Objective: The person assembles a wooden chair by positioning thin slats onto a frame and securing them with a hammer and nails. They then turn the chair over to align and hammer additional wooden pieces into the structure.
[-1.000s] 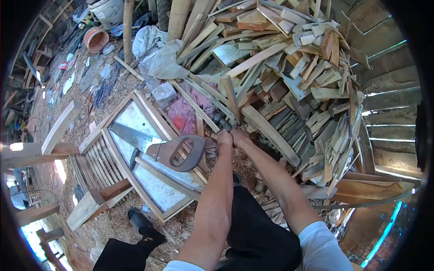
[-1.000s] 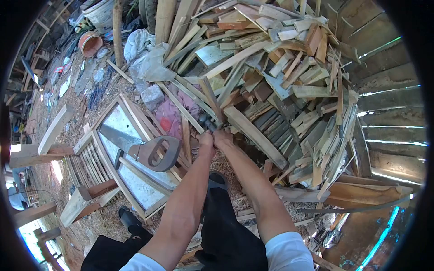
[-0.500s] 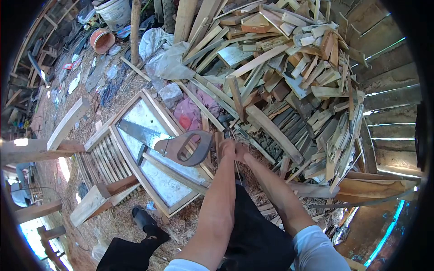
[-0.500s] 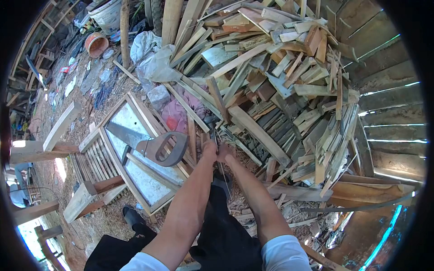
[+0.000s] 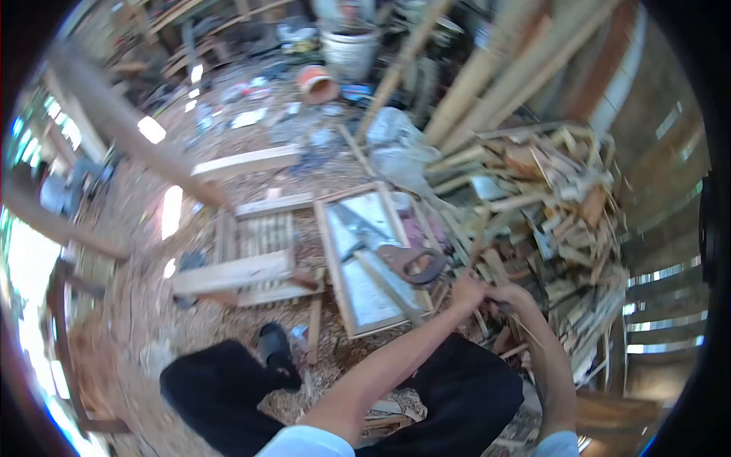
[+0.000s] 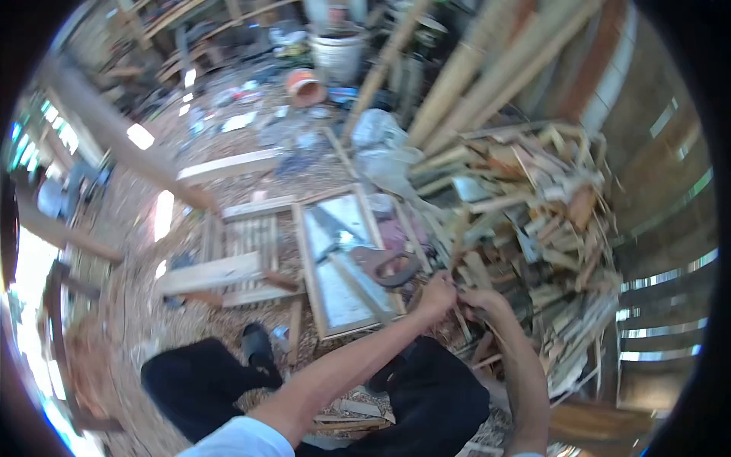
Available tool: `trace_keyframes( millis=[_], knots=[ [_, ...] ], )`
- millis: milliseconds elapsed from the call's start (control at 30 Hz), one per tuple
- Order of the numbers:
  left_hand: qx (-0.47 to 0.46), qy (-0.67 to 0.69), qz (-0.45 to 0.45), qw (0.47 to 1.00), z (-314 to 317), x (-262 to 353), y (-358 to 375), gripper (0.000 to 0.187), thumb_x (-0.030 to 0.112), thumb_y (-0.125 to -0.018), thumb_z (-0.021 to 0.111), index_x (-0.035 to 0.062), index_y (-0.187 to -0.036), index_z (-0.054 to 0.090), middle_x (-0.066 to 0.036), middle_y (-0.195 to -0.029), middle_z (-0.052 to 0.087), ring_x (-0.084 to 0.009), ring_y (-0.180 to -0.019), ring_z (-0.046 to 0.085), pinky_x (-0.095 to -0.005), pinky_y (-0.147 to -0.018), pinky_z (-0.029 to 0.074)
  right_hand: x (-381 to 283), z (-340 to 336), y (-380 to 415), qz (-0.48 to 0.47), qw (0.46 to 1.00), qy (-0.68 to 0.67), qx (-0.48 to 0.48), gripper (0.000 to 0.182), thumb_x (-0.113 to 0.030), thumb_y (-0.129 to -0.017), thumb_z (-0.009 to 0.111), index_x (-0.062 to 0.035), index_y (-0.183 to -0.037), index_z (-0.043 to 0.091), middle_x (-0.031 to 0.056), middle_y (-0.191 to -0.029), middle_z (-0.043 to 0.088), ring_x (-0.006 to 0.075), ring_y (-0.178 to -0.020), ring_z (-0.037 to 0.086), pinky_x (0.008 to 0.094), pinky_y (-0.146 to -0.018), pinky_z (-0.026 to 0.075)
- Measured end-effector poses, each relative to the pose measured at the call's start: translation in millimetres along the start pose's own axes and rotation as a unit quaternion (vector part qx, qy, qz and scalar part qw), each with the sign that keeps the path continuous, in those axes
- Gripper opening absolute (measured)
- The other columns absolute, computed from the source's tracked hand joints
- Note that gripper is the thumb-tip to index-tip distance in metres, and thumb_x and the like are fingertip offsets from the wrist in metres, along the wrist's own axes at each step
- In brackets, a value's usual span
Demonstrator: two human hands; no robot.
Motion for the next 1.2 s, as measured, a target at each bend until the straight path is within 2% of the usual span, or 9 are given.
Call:
trace_keyframes(
  millis=[100, 200, 300, 400, 533, 700, 900, 1067, 1200],
  knots=[
    [0.038, 0.002, 0.118, 0.992, -68.3, 37.3, 31.0, 0.02, 0.016, -0.095, 0.048, 0.0056, -0.109, 0.057, -0.017, -0.083, 0.066, -0.0324, -0.071, 0.067, -0.0416, -0.066, 0.052, -16.1, 14.5, 76.0, 0.007, 0.999, -0.035, 0.005, 0.025, -0.029, -0.094, 0.061, -0.0107, -0.08, 0.05, -0.0026, -0.062, 0.046, 0.0073, -0.043, 0.039, 0.0209, -0.036, 0.031],
    [-0.092, 0.25, 0.023, 0.964, -159.4, 79.7, 64.4, 0.017, 0.02, -0.1, 0.046, 0.0069, -0.108, 0.052, -0.012, -0.075, 0.064, -0.0213, -0.06, 0.065, -0.0329, -0.052, 0.05, -30.8, 12.7, 118.7, 0.0, 0.988, -0.156, -0.02, 0.023, -0.024, -0.094, 0.062, -0.0099, -0.082, 0.048, -0.0042, -0.062, 0.043, 0.0055, -0.045, 0.039, 0.0196, -0.036, 0.031],
    [-0.061, 0.208, 0.131, 0.968, -271.4, 98.5, 98.3, 0.019, 0.02, -0.102, 0.044, 0.0103, -0.118, 0.046, -0.007, -0.076, 0.062, -0.0147, -0.057, 0.062, -0.0258, -0.048, 0.048, -57.3, 40.3, 189.8, -0.124, 0.959, -0.254, -0.009, 0.016, -0.022, -0.097, 0.058, -0.0067, -0.096, 0.054, -0.0023, -0.067, 0.046, 0.007, -0.047, 0.042, 0.0192, -0.039, 0.033],
    [0.041, 0.238, 0.195, 0.951, -383.6, 77.9, 105.1, 0.023, 0.021, -0.101, 0.045, 0.0052, -0.118, 0.044, -0.006, -0.079, 0.06, -0.0112, -0.06, 0.055, -0.0243, -0.054, 0.046, -76.5, 103.8, 247.2, -0.331, 0.826, -0.401, -0.216, 0.034, -0.016, -0.094, 0.059, -0.0051, -0.124, 0.048, 0.0005, -0.077, 0.051, 0.0094, -0.058, 0.051, 0.0247, -0.045, 0.046],
    [0.14, 0.391, 0.16, 0.896, -492.4, 39.3, 101.9, 0.027, 0.022, -0.102, 0.043, 0.0045, -0.122, 0.045, -0.005, -0.088, 0.06, -0.0087, -0.065, 0.048, -0.0236, -0.06, 0.043, -162.7, 218.0, 303.3, -0.478, 0.861, -0.145, 0.096, 0.053, -0.013, -0.09, 0.058, -0.0074, -0.138, 0.038, 0.0039, -0.084, 0.055, 0.0141, -0.07, 0.056, 0.0349, -0.062, 0.052],
    [0.176, 0.347, 0.105, 0.915, -499.9, 15.1, 117.4, 0.026, 0.02, -0.101, 0.048, 0.0022, -0.12, 0.048, -0.005, -0.096, 0.059, -0.0103, -0.079, 0.053, -0.0252, -0.068, 0.048, -233.5, 279.3, 219.4, -0.469, 0.862, -0.167, 0.1, 0.023, -0.026, -0.084, 0.073, -0.0128, -0.08, 0.054, -0.0082, -0.053, 0.037, 0.0061, -0.041, 0.036, 0.026, -0.043, 0.038],
    [0.186, 0.311, 0.117, 0.925, -489.3, -1.2, 88.6, 0.025, 0.014, -0.096, 0.057, -0.0025, -0.115, 0.054, -0.01, -0.102, 0.059, -0.0192, -0.087, 0.062, -0.0304, -0.087, 0.055, -205.1, 324.2, 177.3, -0.468, 0.878, 0.02, 0.097, 0.024, -0.022, -0.087, 0.07, -0.0026, -0.088, 0.057, -0.0041, -0.054, 0.043, 0.0073, -0.04, 0.041, 0.0264, -0.038, 0.037],
    [0.228, 0.099, 0.167, 0.954, -487.1, -3.5, 78.9, 0.023, 0.016, -0.092, 0.063, -0.0016, -0.107, 0.062, -0.005, -0.087, 0.068, -0.0102, -0.084, 0.064, -0.0257, -0.074, 0.05, -216.2, 337.0, 161.8, -0.545, 0.836, 0.018, 0.059, 0.021, -0.021, -0.088, 0.067, -0.0023, -0.086, 0.056, 0.0012, -0.058, 0.051, 0.0093, -0.039, 0.044, 0.0277, -0.038, 0.039],
    [0.216, 0.081, 0.2, 0.952, -479.5, -40.4, 54.1, 0.016, 0.012, -0.093, 0.06, -0.0016, -0.103, 0.061, -0.005, -0.086, 0.067, -0.01, -0.079, 0.062, -0.0253, -0.072, 0.05, -217.0, 341.9, 140.1, -0.406, 0.895, 0.125, 0.139, 0.025, -0.022, -0.087, 0.067, -0.0029, -0.077, 0.054, 0.0019, -0.057, 0.053, 0.0136, -0.041, 0.048, 0.0319, -0.04, 0.038]
  ],
)
Point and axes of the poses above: each hand's wrist, its own y-axis away from the middle knuckle, its own z-axis out of the palm, x = y × z, the point moved 2 cm from there along -y, towards the middle knuckle
